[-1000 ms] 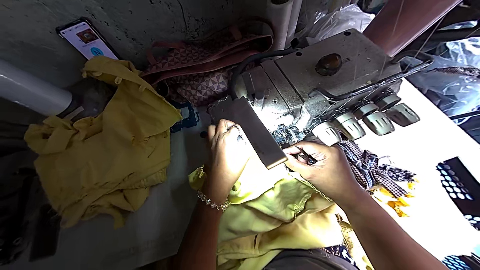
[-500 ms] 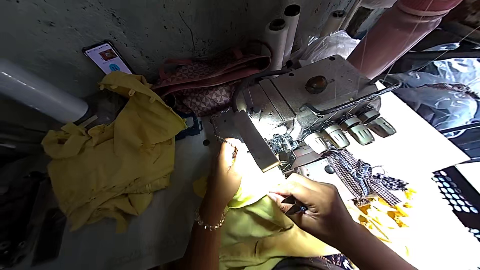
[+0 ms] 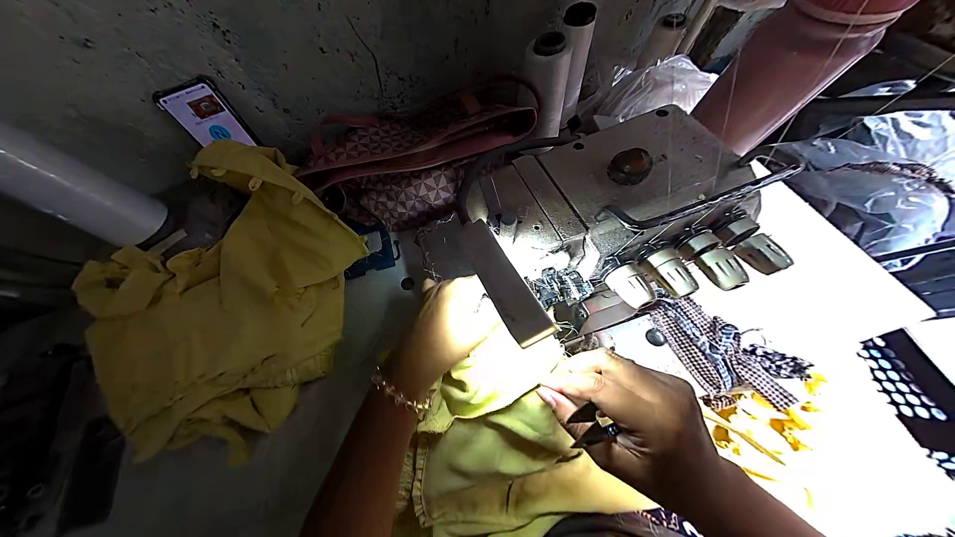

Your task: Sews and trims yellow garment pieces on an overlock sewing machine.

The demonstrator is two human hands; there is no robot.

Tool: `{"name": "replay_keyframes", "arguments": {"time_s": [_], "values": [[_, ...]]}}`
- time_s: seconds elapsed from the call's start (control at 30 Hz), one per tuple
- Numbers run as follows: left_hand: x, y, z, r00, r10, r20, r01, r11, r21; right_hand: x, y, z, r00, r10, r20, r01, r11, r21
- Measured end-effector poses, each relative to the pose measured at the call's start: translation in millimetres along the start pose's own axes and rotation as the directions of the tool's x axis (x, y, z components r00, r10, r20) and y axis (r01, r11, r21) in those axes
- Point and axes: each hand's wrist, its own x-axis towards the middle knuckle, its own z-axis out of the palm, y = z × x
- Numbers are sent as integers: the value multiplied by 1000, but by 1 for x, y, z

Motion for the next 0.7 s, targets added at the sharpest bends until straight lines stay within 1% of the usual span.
{"name": "replay_keyframes", "arguments": {"time_s": [0.07,0.13,0.2,0.23,0.3,0.37,0.43,0.5,0.6,0.67,0.7], "values": [[8,-6,0,1000,12,-19,-11,1000,25,3,1,3,1000,4,26,-3,1000,-25],[8,-2,1,996,-49,-76,53,998,43,5,6,7,998,47,42,-45,998,-45],[9,3,0,984,-130,-119,139,988,69,6,10,10,994,102,44,-101,995,-29],[11,1,2,980,-138,-146,150,986,76,7,11,11,992,118,42,-118,993,-14],[12,-7,5,976,-106,-188,125,988,95,8,12,13,991,130,36,-130,992,-6],[7,-7,7,970,-62,-233,104,980,169,9,12,14,991,131,23,-131,991,-14],[-7,6,9,955,-6,-295,97,951,294,12,13,15,993,114,2,-114,993,-20],[-29,24,20,944,69,-322,61,925,375,14,15,18,994,111,0,-111,994,-11],[-50,26,50,929,128,-347,-8,945,326,17,16,25,991,131,10,-131,991,-2],[-54,21,59,915,129,-382,-21,961,276,17,20,28,993,119,-2,-119,993,17],[-56,20,61,911,128,-391,-15,960,278,16,22,29,995,103,-4,-103,994,25]]}}
